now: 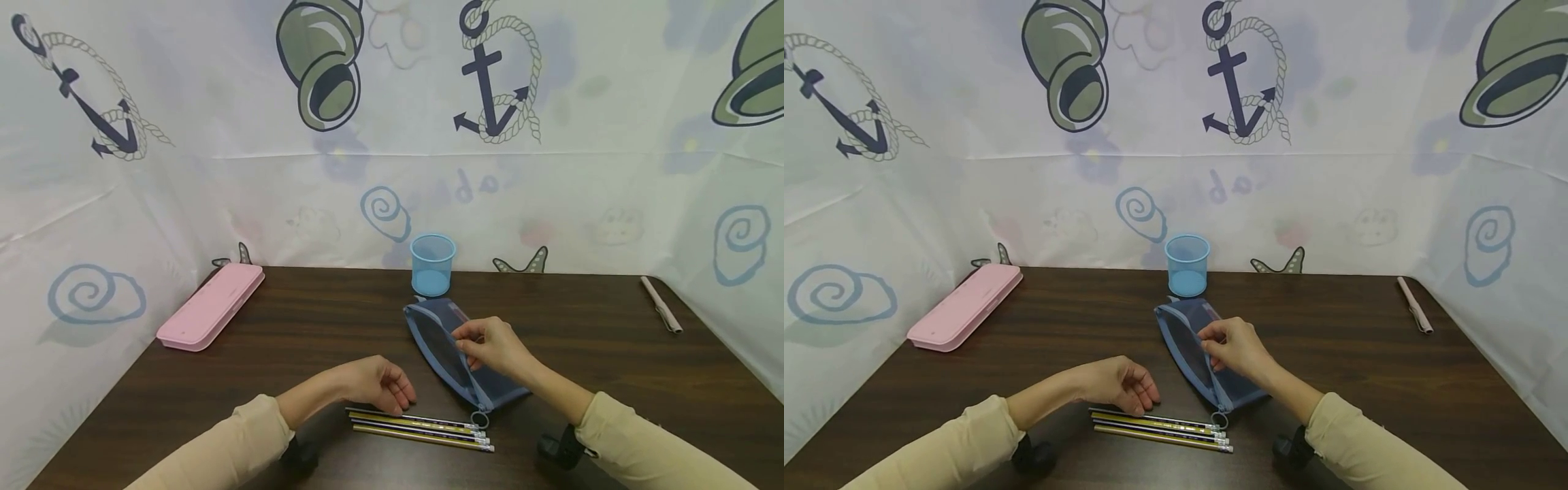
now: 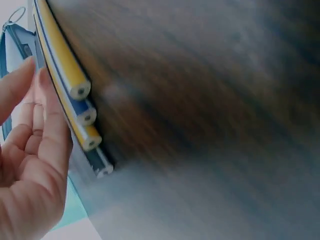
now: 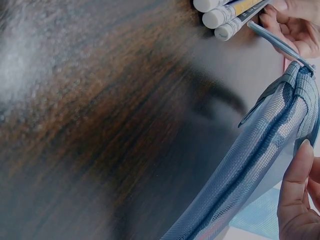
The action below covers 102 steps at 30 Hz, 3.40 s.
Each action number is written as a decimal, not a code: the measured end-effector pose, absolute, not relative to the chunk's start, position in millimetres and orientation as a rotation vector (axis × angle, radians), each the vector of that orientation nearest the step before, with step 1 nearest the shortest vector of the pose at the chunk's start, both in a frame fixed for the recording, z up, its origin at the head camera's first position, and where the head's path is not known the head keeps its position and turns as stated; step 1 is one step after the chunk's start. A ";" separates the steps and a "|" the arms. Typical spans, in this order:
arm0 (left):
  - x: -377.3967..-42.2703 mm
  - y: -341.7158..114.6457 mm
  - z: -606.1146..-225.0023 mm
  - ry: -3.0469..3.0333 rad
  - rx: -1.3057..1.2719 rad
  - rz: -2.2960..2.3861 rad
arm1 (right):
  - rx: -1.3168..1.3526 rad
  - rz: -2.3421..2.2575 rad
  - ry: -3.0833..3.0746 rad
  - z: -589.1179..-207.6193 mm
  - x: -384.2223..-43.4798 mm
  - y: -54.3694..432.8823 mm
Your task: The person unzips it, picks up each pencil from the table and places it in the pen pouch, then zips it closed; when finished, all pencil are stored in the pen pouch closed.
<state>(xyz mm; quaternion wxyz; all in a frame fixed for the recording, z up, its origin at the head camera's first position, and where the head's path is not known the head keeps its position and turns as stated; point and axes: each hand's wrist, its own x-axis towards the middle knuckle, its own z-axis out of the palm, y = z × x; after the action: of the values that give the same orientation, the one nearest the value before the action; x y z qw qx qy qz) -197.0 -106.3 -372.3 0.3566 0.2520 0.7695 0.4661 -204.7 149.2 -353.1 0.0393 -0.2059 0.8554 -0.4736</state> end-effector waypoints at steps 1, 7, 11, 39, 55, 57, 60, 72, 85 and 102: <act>-196.5 -107.8 -371.7 1.995 0.674 1.189 | -0.627 -1.453 2.620 -353.2 -204.7 149.4; -195.2 -108.6 -367.5 2.107 0.796 1.064 | -0.618 -1.461 2.611 -352.6 -204.1 150.3; -195.3 -108.4 -368.2 2.160 0.868 1.001 | -0.614 -1.457 2.619 -352.2 -203.8 151.1; -226.3 -141.0 -354.4 2.016 0.763 1.052 | -0.608 -1.466 2.611 -353.1 -205.6 155.4; -221.0 -69.7 -375.9 1.673 0.044 1.766 | -0.590 -1.476 2.587 -352.4 -204.2 153.1; -218.8 -60.4 -377.0 1.665 0.003 1.816 | -0.593 -1.477 2.583 -352.4 -204.0 153.1; -215.4 -47.7 -378.2 1.669 -0.015 1.882 | -0.607 -1.476 2.581 -352.2 -203.9 153.3; -203.1 -14.1 -387.7 1.790 -0.105 2.075 | -0.611 -1.488 2.564 -354.6 -205.2 152.7; -199.9 -13.0 -390.7 1.716 -0.054 2.120 | -0.595 -1.492 2.566 -356.1 -204.6 152.2; -197.0 -98.5 -375.0 1.863 0.521 1.299 | -0.580 -1.522 2.553 -356.1 -202.6 155.9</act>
<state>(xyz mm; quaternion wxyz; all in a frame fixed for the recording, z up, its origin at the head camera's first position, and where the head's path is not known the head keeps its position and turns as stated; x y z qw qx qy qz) -197.0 -98.5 -375.0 0.3945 0.2053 0.7347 0.5122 -202.6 155.9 -356.1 0.0568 -0.1912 0.8417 -0.5017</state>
